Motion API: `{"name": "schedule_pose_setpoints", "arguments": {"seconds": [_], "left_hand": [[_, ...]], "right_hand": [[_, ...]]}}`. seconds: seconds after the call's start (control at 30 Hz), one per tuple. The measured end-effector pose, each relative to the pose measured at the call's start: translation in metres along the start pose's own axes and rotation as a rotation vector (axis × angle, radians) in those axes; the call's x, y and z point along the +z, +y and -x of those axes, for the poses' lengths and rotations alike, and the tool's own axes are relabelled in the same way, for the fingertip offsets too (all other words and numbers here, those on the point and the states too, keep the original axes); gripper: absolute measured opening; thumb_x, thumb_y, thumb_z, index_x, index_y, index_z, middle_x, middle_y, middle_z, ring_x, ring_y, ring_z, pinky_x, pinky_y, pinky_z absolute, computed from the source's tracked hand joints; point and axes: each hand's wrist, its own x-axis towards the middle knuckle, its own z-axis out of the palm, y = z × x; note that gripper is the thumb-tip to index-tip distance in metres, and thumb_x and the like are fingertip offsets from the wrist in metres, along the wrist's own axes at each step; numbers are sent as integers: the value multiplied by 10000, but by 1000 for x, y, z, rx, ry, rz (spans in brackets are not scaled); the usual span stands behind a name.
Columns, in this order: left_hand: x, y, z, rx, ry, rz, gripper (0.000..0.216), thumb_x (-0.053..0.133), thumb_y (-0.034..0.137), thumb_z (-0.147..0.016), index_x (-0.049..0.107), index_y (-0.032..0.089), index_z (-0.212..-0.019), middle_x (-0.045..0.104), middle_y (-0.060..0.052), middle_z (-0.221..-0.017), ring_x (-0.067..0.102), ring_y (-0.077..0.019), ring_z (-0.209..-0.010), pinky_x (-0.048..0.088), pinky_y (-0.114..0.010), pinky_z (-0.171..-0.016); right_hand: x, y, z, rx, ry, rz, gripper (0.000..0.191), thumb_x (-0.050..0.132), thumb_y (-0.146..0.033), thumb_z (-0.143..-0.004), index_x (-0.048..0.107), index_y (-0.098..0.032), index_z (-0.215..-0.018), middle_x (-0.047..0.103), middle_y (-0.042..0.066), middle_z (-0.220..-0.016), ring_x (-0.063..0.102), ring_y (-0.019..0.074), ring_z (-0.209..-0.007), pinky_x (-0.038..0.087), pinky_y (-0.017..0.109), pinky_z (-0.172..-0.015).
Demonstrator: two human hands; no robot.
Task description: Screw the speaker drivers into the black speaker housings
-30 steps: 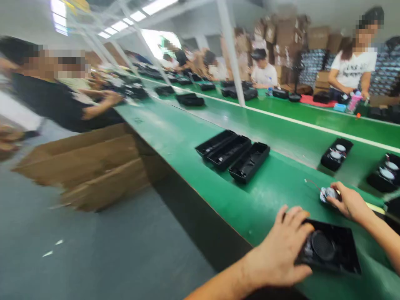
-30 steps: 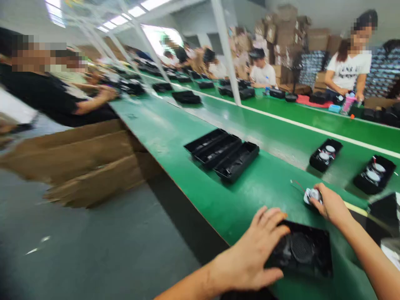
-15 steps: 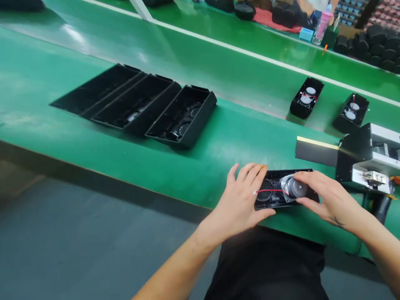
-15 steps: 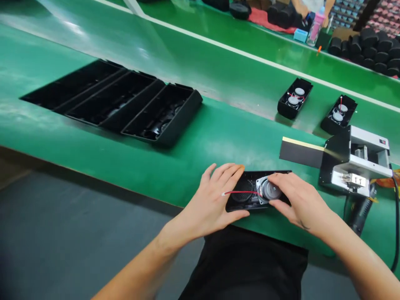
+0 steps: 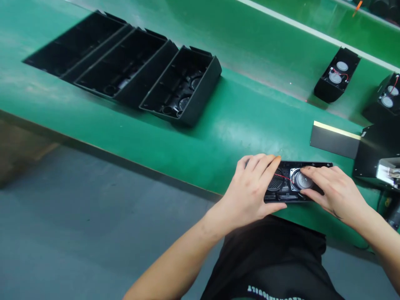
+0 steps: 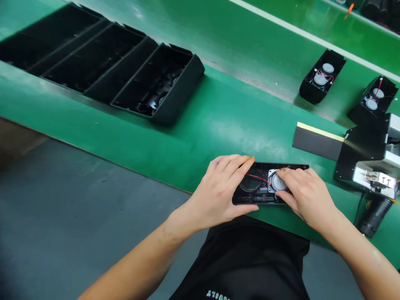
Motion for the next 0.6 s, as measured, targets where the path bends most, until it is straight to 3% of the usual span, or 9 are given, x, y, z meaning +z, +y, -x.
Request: {"name": "schedule_pose_setpoints", "arguments": {"seconds": [0.6], "left_hand": [[-2, 1, -2, 28, 39, -4, 1033, 836, 666, -856, 475, -7, -1551, 631, -265, -1442, 574, -436, -1314, 421, -571, -1113]], "right_hand": [[-4, -4, -2, 7, 17, 19, 329, 490, -368, -1170, 623, -105, -1315, 758, 90, -1233, 700, 244, -1028, 492, 423, -881]]}}
